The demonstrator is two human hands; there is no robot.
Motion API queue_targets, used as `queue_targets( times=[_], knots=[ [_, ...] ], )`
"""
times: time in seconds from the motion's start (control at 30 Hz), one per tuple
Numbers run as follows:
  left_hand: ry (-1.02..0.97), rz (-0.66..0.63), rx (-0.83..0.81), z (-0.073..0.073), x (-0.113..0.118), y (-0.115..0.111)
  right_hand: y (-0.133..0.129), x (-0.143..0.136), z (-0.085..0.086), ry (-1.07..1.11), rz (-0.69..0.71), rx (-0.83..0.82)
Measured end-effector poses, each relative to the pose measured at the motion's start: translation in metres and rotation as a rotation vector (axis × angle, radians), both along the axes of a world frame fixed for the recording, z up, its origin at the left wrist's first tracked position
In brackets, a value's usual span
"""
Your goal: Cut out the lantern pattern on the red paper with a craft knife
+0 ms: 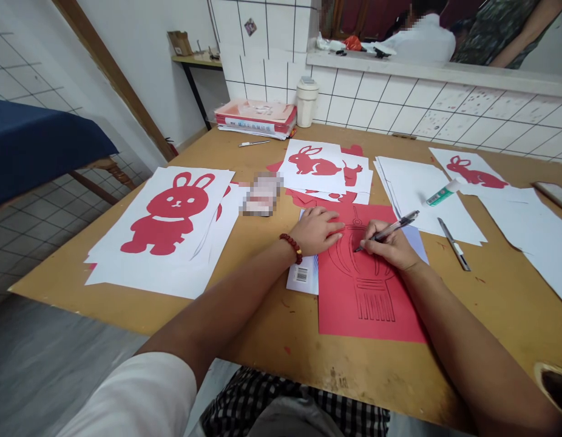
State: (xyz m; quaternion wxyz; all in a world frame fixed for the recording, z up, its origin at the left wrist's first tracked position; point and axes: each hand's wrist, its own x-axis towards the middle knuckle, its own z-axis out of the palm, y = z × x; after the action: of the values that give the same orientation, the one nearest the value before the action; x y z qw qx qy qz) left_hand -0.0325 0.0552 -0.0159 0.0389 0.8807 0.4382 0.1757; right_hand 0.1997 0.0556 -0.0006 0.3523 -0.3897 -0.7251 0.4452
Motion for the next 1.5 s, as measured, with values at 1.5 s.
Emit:
queue_targets(
  times=[1.5],
  knots=[
    [-0.031,-0.012,0.000,-0.003,0.000,0.001,-0.024,0.006,-0.006,-0.026,-0.067,0.027]
  ],
)
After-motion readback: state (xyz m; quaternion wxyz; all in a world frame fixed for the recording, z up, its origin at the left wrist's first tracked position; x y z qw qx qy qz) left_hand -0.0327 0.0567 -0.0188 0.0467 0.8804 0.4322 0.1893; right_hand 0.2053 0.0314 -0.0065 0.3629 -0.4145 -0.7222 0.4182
